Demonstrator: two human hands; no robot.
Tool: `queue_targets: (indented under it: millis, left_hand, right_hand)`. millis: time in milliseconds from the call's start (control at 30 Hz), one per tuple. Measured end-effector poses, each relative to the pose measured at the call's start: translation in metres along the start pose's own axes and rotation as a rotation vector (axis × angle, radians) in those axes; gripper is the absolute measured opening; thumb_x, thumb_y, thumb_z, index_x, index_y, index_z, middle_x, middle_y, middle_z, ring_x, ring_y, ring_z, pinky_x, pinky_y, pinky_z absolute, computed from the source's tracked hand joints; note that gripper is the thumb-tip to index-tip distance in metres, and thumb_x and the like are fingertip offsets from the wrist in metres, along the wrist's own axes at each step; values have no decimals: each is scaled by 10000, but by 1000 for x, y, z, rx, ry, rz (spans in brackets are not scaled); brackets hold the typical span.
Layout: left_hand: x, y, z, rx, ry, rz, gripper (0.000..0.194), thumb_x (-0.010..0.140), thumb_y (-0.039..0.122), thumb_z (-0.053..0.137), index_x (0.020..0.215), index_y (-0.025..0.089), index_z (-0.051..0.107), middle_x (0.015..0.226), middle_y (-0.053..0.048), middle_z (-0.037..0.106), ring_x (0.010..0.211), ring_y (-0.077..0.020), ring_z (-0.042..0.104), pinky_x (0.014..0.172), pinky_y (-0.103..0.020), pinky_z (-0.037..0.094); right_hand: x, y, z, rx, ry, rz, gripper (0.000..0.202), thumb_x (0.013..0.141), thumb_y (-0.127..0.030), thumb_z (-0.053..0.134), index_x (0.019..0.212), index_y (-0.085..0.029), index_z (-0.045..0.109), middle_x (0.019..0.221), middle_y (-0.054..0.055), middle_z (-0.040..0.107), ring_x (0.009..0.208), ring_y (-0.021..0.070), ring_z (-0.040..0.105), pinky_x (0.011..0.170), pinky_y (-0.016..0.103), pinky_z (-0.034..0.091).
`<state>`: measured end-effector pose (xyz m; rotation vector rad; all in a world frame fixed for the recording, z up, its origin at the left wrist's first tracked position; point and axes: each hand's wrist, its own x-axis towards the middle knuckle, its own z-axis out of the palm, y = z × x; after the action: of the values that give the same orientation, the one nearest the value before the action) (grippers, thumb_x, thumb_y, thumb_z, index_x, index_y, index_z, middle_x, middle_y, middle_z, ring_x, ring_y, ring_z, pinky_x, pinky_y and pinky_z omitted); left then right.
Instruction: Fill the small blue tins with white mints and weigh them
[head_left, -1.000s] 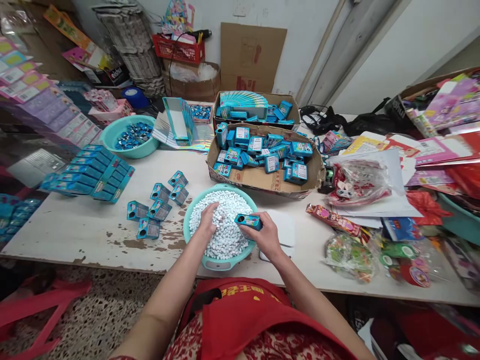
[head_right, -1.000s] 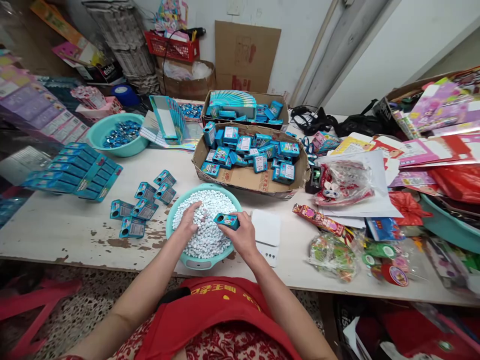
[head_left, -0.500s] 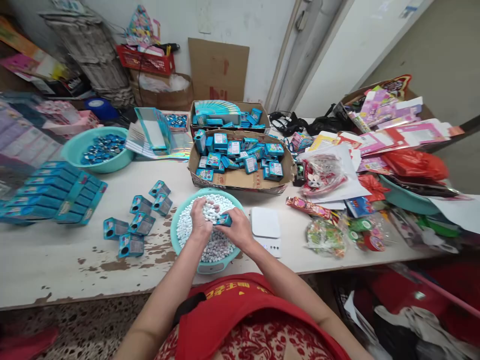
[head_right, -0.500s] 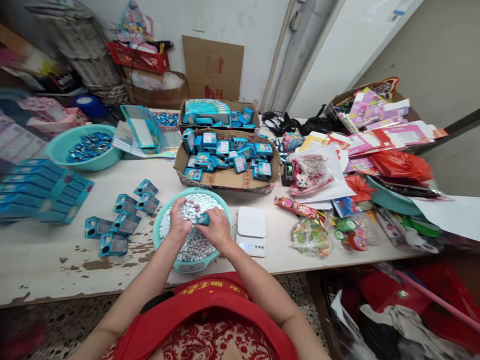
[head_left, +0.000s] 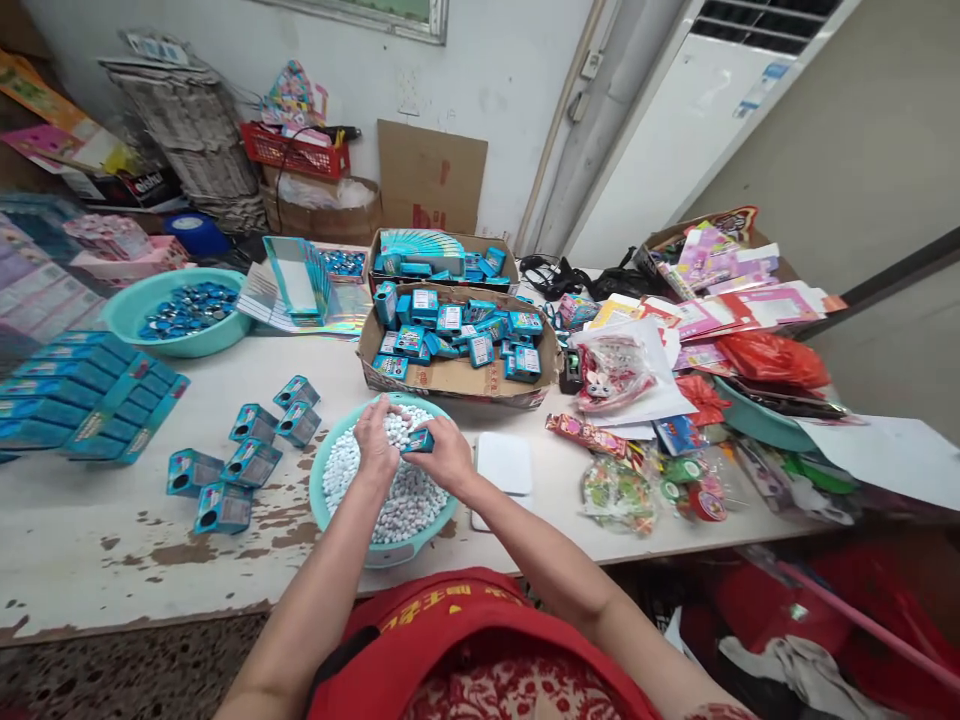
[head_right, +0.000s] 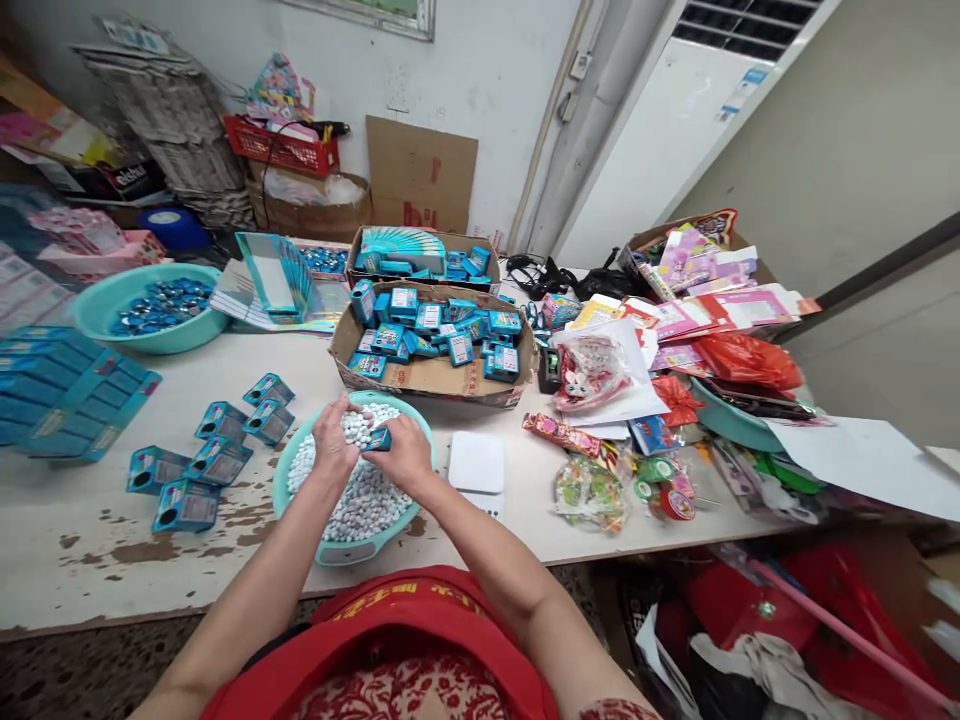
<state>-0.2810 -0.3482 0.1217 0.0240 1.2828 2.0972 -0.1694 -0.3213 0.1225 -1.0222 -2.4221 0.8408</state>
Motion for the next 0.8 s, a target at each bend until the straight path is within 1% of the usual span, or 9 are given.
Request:
queue_targets:
  millis: [133,300,400,500,633,800]
  left_hand:
    - [1,1,8,18,16,32,385,570,420,742,627,173,453,513,68,503,429,-99,518,456,-233,407]
    - [-1,-1,21,50,70,97,378,566,403,745,648,174,456,511,74,494,414,-92,509,450,-225,414]
    - [-4,-2,28,73,65,115,373,580,416,731,639,171,456,505,65,502,413,-94,514,453,-224,416]
    - [-6,-2,33,103,72,159,364,575,390,733,623,171,445,483,69,493,398,-89,498,446,-217,406]
    - [-6,0,38,129,124,218,340,579,355,738,674,170,470,509,77,520,403,-81,501,467,-214,417]
    - [-4,4,41,142,116,219,344,615,407,720,648,158,485,508,58,524,420,-91,512,476,-225,429]
  right_hand:
    - [7,6,-4,64,-3,34,352,638,-326,806,925,-221,630,926,35,603,917,234,541,774,334,429]
    - [10,15,-8,170,0,-19,330,633,-306,801,910,-236,634,917,24,599,920,231,543,784,338,432]
    - [12,20,-11,244,6,-18,321,628,-302,800,898,-245,638,907,16,606,902,229,549,787,345,436]
    - [14,22,-13,290,11,-25,304,637,-292,793,896,-239,642,917,21,610,908,227,555,800,345,437]
    - [18,21,-14,303,25,-42,337,634,-307,802,923,-244,640,934,18,599,923,220,548,815,333,435]
    - [20,18,-15,279,30,-21,343,640,-307,793,937,-246,631,929,9,580,922,214,538,813,330,432]
